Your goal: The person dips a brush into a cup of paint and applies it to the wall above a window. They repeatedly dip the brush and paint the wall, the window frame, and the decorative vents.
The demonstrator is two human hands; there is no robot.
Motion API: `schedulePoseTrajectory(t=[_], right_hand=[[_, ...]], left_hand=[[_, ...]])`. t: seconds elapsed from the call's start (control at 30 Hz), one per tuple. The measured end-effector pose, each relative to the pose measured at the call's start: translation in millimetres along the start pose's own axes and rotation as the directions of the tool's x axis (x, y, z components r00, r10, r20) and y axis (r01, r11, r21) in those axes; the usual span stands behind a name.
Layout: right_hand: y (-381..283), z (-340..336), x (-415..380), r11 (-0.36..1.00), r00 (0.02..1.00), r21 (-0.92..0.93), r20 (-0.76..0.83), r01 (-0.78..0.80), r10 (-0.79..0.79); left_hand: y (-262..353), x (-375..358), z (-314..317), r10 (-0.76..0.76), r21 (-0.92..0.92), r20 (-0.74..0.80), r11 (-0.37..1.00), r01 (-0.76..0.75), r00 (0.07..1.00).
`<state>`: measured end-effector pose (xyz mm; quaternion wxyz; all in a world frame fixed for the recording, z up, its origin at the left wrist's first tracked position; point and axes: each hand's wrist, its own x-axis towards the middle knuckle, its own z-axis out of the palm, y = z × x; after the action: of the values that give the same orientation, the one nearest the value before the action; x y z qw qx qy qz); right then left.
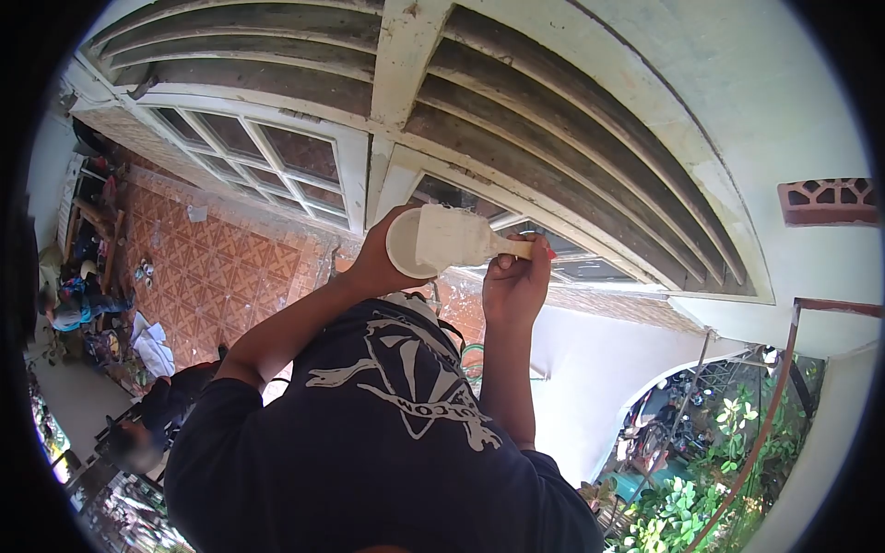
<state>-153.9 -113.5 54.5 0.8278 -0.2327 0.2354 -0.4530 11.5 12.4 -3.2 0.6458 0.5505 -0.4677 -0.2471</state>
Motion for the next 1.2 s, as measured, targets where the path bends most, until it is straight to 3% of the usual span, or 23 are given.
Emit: schedulePoseTrajectory(t=[0.27, 0.43, 0.57, 0.73, 0.93, 1.2], right_hand=[[0.0, 1.5, -0.1, 1.0, 0.998, 0.02, 0.067, 0.009, -0.01], [-7.8, 12.6, -6.7, 0.984, 0.977, -0.105, 0.176, 0.141, -0.121], [-7.3, 13.0, -5.3, 0.985, 0.975, -0.089, 0.18, 0.149, -0.131], [-0.5, 2.5, -0.3, 0.999, 0.996, 0.05, 0.093, -0.011, 0.006], [9.0, 5.4, -0.6, 0.999, 0.998, 0.025, -0.041, -0.042, 0.043], [11.6, 5.6, 2.9, 0.991, 0.991, 0.105, -0.1, -0.082, 0.093]], left_hand=[[1.0, 2.8, -2.7, 0.009, 0.017, -0.018, 1.0, -0.009, 1.0], [7.5, 6.3, -4.4, 0.008, 0.029, -0.039, 1.0, -0.007, 0.999], [8.3, 6.7, -4.4, 0.016, 0.003, -0.051, 1.0, -0.016, 0.999], [6.7, 5.6, -6.5, 0.012, -0.009, -0.051, 1.0, -0.013, 0.999], [3.3, 2.6, -8.1, -0.009, -0.01, -0.037, 1.0, 0.008, 0.999], [5.7, 3.1, -9.3, 0.001, 0.008, -0.021, 1.0, -0.001, 1.0]])
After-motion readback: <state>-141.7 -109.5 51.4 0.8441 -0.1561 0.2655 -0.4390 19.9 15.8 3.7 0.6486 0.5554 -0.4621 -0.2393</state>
